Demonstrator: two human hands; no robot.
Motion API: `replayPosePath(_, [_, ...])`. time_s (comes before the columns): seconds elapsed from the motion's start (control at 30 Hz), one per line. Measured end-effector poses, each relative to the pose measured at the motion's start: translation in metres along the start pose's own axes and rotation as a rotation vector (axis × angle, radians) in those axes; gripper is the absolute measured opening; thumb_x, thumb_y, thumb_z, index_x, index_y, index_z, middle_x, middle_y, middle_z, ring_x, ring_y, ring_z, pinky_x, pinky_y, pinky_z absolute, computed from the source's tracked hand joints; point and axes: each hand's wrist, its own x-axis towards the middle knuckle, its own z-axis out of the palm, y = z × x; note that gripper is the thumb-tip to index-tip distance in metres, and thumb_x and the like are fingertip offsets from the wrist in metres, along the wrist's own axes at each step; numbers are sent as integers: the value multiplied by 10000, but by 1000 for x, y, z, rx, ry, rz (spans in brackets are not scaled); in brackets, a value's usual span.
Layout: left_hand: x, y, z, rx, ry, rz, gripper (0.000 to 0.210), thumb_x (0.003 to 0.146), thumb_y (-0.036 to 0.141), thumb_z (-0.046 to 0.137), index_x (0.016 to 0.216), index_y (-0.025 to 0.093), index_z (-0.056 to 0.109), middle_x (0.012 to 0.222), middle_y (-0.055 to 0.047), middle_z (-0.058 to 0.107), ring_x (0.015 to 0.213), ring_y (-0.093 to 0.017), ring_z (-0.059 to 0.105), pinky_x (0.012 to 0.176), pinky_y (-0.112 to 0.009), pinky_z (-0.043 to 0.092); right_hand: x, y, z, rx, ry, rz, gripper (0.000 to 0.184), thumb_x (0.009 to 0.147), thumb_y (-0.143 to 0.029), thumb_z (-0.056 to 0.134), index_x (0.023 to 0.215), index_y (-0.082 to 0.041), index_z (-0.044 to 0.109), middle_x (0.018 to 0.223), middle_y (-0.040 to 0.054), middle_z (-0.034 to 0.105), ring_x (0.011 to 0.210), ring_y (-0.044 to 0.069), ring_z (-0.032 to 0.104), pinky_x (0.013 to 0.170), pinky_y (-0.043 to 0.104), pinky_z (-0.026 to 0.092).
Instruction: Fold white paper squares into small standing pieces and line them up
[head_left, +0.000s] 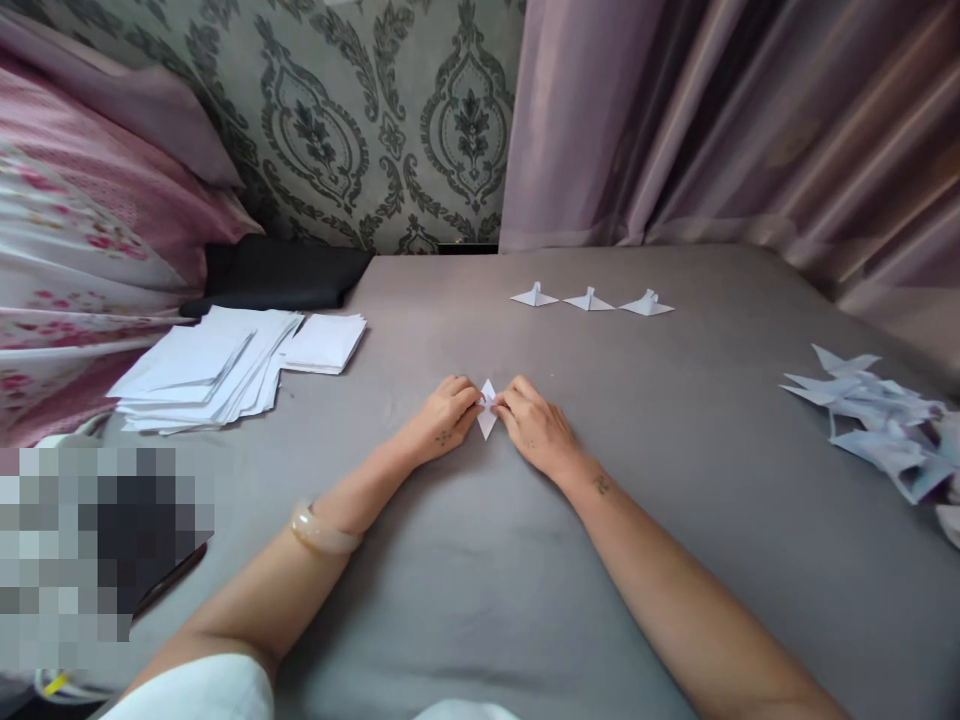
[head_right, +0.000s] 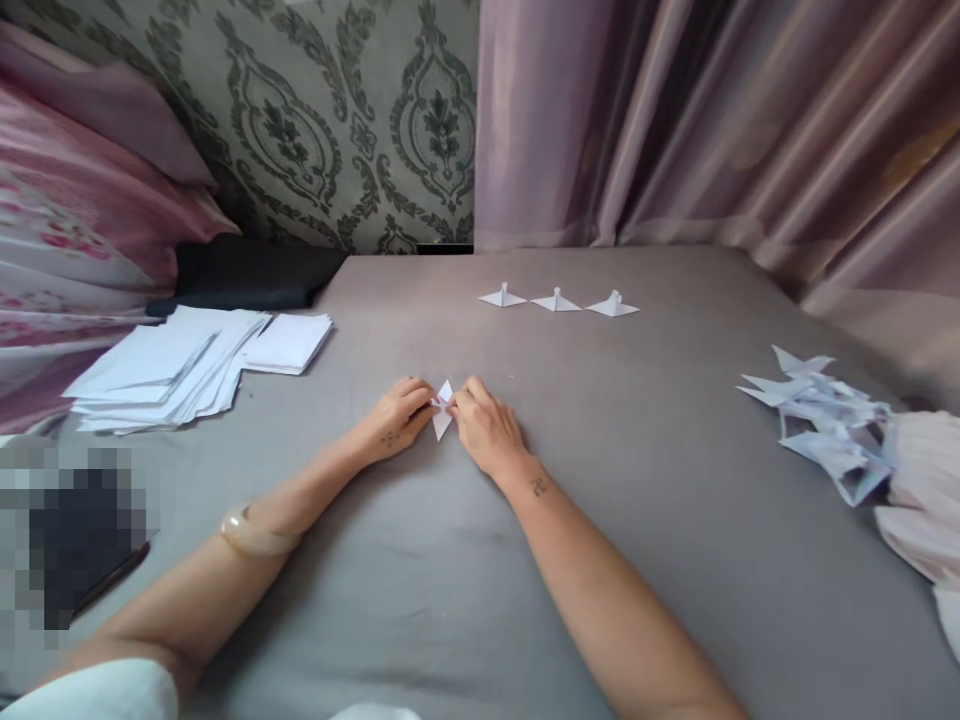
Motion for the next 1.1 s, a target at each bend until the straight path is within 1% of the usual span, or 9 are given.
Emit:
replayPosePath(0.13, [1,2,1,-55,8,-49,183,921,275,478,906,160,620,874,-79,603,829,-182,528,776,-294,439,-1,2,-3,49,-30,12,173,926,-277,468,947,-233,634,973,46,570,771,160,582,644,279,383])
replayPosePath(0.37, [3,5,1,-134,44,-77,193,907,221,487,858,163,664,823,-68,629,807,-171,555,751,-281,440,0,5,-2,125,-18,45,143,894,-291,503,895,-237,635,943,39,577,736,153,567,650,284,399])
replayPosePath(0.53, [2,6,3,-153,55,-151,169,881,283,547,871,175,676,880,-71,629,840,-172,570,769,-283,450,4,9,-2,336,30,49,190,767,-136,519,854,-218,667,882,23,590,666,113,538,673,266,431])
replayPosePath(0.63, [3,6,4,-172,46,-145,175,885,282,537,833,174,664,869,-65,628,836,-167,570,774,-281,445,8,16,-3,549,137,200,270,707,-135,516,915,-197,677,870,26,609,629,105,525,636,259,440])
replayPosePath(0.7, [4,5,5,-163,43,-125,181,891,265,519,813,168,650,860,-64,620,825,-162,559,768,-277,437,11,20,-4,676,181,339,280,708,-179,519,939,-188,677,760,9,600,574,105,499,561,249,414])
replayPosePath(0.77, [5,5,5,-145,35,-113,183,889,257,513,793,156,631,852,-64,600,809,-159,541,756,-275,428,13,22,-4,768,194,404,282,701,-199,527,939,-185,679,656,-13,567,541,104,474,519,236,382])
replayPosePath(0.87, [4,5,4,-162,24,-147,166,868,274,536,795,150,619,828,-52,563,767,-147,514,723,-264,422,14,22,-5,847,203,416,265,682,-214,552,913,-184,678,628,-18,561,534,98,470,494,224,364])
replayPosePath(0.97, [3,7,1,-258,35,-215,168,821,304,593,904,163,630,867,-45,559,753,-133,510,690,-243,423,15,21,-7,897,194,434,255,680,-240,560,903,-186,671,647,-9,582,540,97,495,475,214,369])
replayPosePath(1.1, [1,9,-4,-320,73,-255,232,765,314,644,944,168,619,904,-48,581,777,-135,515,720,-252,427,17,21,-8,905,182,457,263,686,-256,554,915,-186,663,627,-11,580,546,105,523,480,218,387])
